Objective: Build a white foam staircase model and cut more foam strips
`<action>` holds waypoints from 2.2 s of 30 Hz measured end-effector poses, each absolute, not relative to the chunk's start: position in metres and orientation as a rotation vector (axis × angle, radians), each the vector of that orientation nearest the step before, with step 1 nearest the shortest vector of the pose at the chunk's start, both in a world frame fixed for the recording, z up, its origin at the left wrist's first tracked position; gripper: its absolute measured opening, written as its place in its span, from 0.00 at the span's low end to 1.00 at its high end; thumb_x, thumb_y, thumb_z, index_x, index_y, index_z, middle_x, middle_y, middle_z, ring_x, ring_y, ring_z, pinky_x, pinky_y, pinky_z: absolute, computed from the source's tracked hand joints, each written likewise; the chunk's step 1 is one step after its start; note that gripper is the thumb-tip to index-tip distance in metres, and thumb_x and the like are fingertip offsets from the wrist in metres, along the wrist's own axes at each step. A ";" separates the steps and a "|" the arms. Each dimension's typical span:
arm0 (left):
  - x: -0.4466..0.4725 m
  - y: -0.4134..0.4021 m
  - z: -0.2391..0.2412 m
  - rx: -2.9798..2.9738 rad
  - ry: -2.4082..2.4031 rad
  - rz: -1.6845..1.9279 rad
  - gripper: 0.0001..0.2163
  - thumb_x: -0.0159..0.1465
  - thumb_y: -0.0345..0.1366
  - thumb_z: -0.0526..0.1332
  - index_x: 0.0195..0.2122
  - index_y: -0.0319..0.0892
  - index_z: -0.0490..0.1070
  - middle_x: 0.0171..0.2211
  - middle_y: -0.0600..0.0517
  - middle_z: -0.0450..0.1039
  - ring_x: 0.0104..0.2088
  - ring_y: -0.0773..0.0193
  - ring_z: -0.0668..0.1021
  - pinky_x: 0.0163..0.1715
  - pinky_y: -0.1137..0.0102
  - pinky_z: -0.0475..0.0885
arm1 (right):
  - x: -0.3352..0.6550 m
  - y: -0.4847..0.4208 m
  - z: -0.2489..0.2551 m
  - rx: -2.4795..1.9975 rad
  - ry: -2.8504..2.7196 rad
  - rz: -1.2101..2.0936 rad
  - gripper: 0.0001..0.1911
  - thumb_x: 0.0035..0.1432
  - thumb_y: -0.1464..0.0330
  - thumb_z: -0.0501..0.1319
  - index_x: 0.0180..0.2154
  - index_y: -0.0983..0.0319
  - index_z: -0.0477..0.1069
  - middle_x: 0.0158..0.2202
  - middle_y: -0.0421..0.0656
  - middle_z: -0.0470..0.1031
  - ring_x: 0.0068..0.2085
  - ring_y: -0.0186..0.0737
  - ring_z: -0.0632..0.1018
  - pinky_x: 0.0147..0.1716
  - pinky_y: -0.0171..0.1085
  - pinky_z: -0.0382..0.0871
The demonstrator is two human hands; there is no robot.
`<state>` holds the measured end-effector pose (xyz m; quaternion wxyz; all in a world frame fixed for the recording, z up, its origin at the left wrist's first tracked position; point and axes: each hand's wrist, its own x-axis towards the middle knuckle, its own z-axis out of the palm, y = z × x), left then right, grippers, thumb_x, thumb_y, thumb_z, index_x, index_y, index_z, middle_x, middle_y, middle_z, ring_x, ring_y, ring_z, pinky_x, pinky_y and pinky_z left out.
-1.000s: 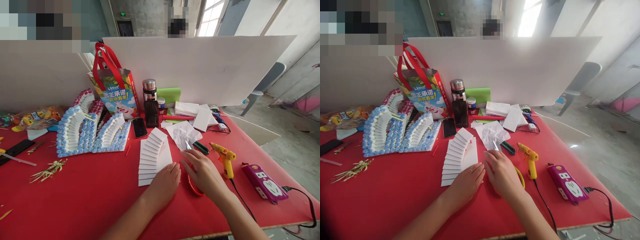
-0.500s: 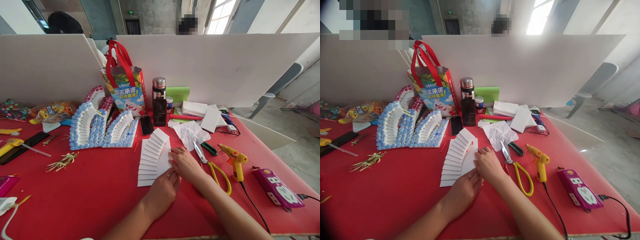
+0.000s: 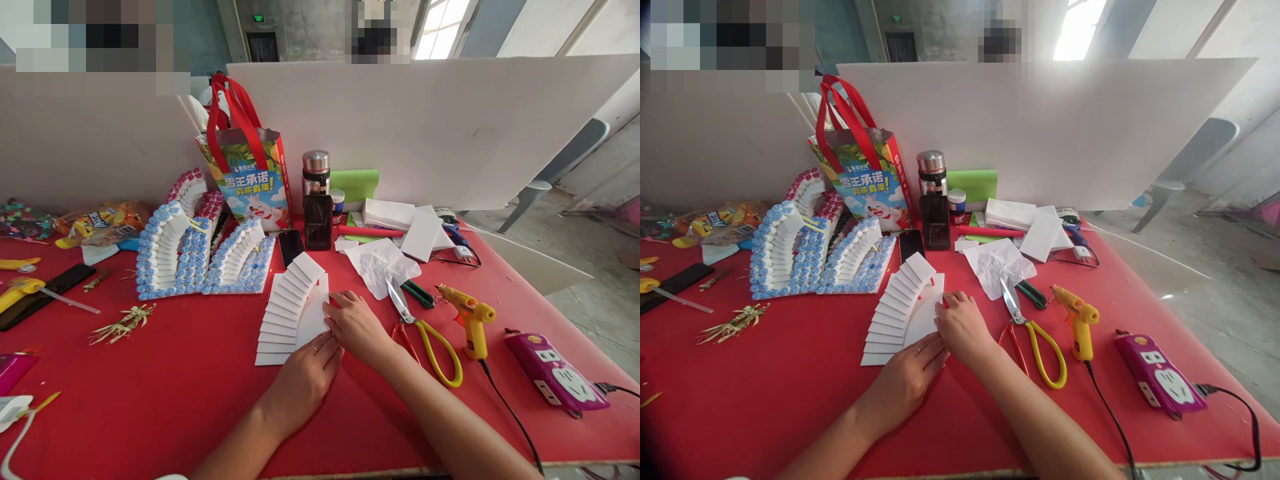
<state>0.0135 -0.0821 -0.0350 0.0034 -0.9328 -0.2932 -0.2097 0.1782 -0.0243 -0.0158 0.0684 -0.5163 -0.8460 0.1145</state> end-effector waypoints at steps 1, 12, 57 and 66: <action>0.013 -0.082 -0.035 -2.925 -0.931 -0.657 0.14 0.70 0.23 0.51 0.53 0.34 0.70 0.49 0.40 0.77 0.57 0.55 0.76 0.57 0.60 0.76 | 0.177 -0.024 -0.015 -1.552 -2.551 0.343 0.11 0.68 0.68 0.55 0.44 0.63 0.75 0.52 0.51 0.74 0.54 0.49 0.72 0.49 0.43 0.64; 0.003 -0.078 -0.039 -2.864 -0.991 -0.665 0.19 0.64 0.18 0.50 0.54 0.32 0.70 0.53 0.39 0.76 0.56 0.52 0.77 0.56 0.58 0.76 | 0.173 -0.019 -0.020 -1.502 -2.558 0.264 0.11 0.69 0.69 0.52 0.46 0.60 0.72 0.56 0.48 0.73 0.52 0.48 0.71 0.44 0.44 0.65; 0.067 -0.046 -0.046 -3.005 -1.150 -1.274 0.20 0.71 0.29 0.56 0.64 0.41 0.62 0.57 0.43 0.73 0.56 0.58 0.77 0.55 0.62 0.76 | 0.302 -0.123 -0.058 -2.157 -1.961 -0.148 0.20 0.66 0.55 0.55 0.56 0.55 0.68 0.38 0.43 0.78 0.33 0.44 0.81 0.27 0.38 0.67; 0.066 -0.046 -0.042 -3.014 -1.387 -1.515 0.17 0.71 0.31 0.57 0.61 0.44 0.64 0.54 0.44 0.73 0.53 0.59 0.78 0.53 0.63 0.76 | 0.300 -0.139 -0.065 -1.873 -1.992 -0.192 0.22 0.70 0.58 0.54 0.62 0.55 0.64 0.41 0.43 0.76 0.34 0.39 0.80 0.29 0.35 0.70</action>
